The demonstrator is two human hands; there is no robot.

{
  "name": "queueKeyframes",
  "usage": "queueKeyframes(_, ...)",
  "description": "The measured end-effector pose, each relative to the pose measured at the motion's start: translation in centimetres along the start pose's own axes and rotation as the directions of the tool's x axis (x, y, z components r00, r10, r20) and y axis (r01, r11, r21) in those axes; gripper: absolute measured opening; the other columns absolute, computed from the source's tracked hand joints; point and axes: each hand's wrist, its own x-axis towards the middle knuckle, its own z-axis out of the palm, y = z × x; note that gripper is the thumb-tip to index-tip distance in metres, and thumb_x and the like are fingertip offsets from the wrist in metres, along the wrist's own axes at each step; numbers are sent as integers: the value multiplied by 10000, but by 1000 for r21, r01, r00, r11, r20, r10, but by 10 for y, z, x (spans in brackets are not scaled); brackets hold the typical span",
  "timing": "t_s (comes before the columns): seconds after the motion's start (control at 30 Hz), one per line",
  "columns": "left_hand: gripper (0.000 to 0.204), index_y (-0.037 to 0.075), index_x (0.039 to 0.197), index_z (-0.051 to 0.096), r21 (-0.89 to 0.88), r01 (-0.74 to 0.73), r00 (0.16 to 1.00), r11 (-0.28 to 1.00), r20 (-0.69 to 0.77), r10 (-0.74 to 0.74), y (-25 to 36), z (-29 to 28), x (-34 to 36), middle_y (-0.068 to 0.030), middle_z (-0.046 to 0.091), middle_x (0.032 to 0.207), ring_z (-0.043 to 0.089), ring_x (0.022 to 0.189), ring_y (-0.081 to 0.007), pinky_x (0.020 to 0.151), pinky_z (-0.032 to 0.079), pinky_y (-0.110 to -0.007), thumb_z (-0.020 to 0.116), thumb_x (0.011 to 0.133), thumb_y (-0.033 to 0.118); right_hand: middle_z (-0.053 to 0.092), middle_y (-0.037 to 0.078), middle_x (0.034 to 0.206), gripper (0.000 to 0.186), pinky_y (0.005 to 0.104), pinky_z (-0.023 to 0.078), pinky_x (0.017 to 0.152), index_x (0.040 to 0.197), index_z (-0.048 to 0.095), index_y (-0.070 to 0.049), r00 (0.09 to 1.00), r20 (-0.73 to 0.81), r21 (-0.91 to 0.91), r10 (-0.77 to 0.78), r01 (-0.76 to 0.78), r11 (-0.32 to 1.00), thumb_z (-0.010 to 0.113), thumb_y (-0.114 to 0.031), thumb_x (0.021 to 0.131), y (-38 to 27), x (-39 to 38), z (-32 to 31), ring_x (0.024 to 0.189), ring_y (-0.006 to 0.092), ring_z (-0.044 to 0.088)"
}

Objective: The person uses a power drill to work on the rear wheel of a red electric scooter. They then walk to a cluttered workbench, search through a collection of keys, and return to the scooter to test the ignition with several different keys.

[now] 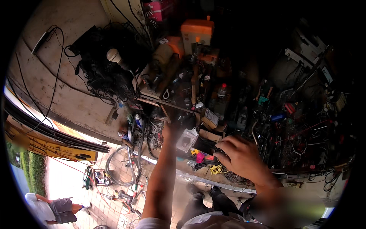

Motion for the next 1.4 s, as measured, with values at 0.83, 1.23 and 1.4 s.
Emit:
queueKeyframes(0.83, 878, -107, 1219, 495, -328, 372, 681, 868, -540, -495, 175, 219, -16, -241, 531, 1235, 549, 1062, -386, 922, 434, -422, 203, 897, 657, 668, 173, 815, 418, 403, 506, 707, 901, 680, -13, 681, 327, 374, 655, -730, 572, 718, -377, 698, 300, 259, 227, 810, 281, 658)
queueKeyframes(1.23, 874, -93, 1207, 515, -363, 386, 667, 848, -526, -528, 170, 217, -11, -216, 559, 1209, 569, 1040, -352, 904, 446, -396, 211, 894, 664, 622, 151, 993, 389, 318, 552, 695, 1123, 550, 37, 813, 455, 818, 363, -543, 189, 612, -267, 887, 307, 321, 198, 840, 233, 656)
queueKeyframes(1.4, 872, -90, 1213, 510, -310, 314, 704, 897, -558, -439, 140, 205, 4, -207, 557, 1213, 577, 1014, -346, 890, 450, -395, 224, 892, 669, 625, 57, 732, 146, 284, 479, 570, 908, 632, 18, 874, 127, 728, 468, -403, 555, 622, -114, 846, 327, 221, 196, 669, 121, 606)
